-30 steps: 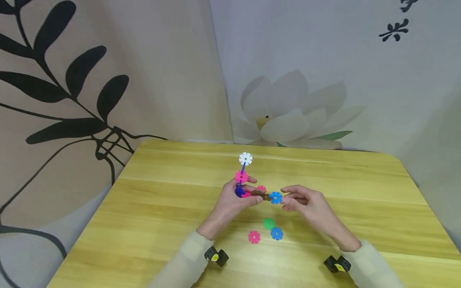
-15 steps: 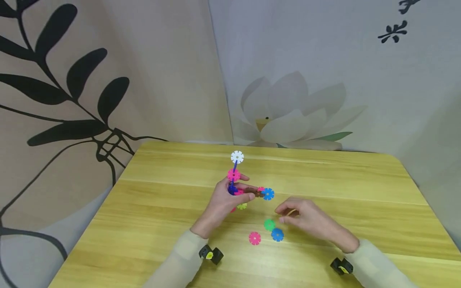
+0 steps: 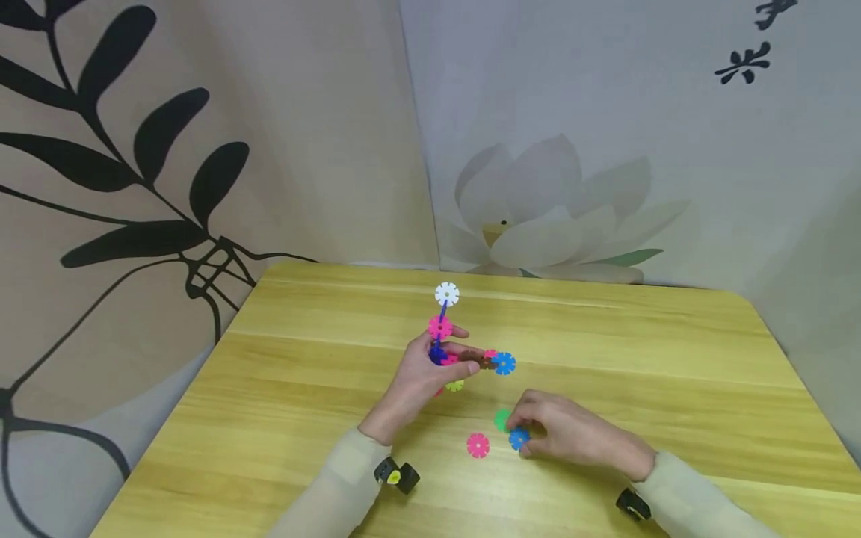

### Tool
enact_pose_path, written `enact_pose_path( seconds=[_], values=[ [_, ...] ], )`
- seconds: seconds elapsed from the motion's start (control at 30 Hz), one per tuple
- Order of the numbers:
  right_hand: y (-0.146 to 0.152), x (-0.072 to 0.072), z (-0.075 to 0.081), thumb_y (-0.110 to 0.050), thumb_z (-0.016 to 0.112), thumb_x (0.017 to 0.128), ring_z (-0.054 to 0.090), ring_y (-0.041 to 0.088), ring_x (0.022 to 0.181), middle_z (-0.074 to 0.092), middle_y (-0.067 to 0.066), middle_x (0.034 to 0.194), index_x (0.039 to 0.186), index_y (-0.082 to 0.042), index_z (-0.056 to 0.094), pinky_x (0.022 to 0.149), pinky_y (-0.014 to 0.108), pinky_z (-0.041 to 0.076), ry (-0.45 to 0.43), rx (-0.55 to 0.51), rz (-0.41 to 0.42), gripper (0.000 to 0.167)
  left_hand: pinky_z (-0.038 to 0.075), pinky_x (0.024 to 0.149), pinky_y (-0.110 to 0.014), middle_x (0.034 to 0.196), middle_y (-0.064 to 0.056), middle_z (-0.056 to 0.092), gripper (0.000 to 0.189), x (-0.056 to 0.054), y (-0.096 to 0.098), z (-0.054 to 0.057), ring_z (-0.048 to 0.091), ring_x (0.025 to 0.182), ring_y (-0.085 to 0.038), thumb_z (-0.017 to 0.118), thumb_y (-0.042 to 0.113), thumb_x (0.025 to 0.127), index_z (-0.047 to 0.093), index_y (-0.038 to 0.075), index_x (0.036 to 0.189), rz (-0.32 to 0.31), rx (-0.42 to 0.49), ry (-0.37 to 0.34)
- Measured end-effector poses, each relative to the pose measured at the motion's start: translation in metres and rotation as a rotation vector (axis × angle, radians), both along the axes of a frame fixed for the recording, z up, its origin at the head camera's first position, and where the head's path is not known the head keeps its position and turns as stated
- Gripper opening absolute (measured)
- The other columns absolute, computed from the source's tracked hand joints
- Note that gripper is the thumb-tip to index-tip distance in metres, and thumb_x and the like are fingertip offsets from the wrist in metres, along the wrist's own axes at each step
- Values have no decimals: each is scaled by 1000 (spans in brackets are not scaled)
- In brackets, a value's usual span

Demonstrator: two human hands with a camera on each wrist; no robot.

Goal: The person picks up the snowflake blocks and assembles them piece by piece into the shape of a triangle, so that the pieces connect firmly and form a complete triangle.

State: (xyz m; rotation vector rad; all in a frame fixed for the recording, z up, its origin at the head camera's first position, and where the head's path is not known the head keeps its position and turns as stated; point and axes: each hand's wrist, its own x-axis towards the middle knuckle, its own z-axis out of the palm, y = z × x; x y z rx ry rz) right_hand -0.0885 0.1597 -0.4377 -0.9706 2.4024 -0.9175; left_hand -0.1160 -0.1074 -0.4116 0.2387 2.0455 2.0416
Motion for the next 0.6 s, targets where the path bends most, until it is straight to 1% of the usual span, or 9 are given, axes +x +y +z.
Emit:
enact_pose_path(
  seconds=[0.1,0.17,0.23,0.3,0.4,0.5,0.6],
  values=[
    [-1,1,-1,-15,85,87,58,7,95,62,-10,110,108,-19,74,87,29,56,35,28,6,24,57,91,-35,115,-8,76,51,0,0,0,72,108,-25,84,12,87,59,10,132,-1,0,-8],
    [-1,1,-1,-13,84,86,57,7,93,61,-10,107,104,-19,72,84,28,55,55,39,1,22,57,90,-35,115,-8,76,51,0,0,1,72,108,-25,83,12,87,58,10,132,-3,2,-7],
    [-1,1,-1,-13,84,86,55,6,87,59,-10,100,99,-20,69,78,25,54,65,50,-8,22,57,90,-34,114,-8,76,51,0,1,1,71,108,-25,83,12,87,59,10,132,-1,-2,-9],
    [-1,1,-1,-12,84,87,52,5,81,58,-11,92,96,-20,64,71,23,51,47,42,-14,23,56,90,-34,115,-8,76,52,0,1,1,71,108,-25,83,11,87,59,10,132,-3,3,-12],
    [1,0,0,-11,81,90,51,3,74,56,-12,82,93,-20,60,64,23,49,-16,17,-30,24,56,91,-35,115,-8,76,52,0,2,0,71,109,-26,84,11,86,59,10,132,3,6,-12],
    [4,-2,2,-12,79,92,54,2,72,60,-13,81,96,-19,60,64,23,51,-68,-21,-59,20,56,91,-35,115,-8,76,53,0,2,-1,71,109,-26,84,11,86,59,10,132,6,3,-13],
    [9,-3,5,-11,77,93,61,4,75,66,-11,86,101,-17,62,66,24,54,-100,-70,-114,18,56,89,-35,115,-8,76,53,0,3,-2,71,108,-25,84,12,86,59,10,132,8,-6,-17]
  ],
)
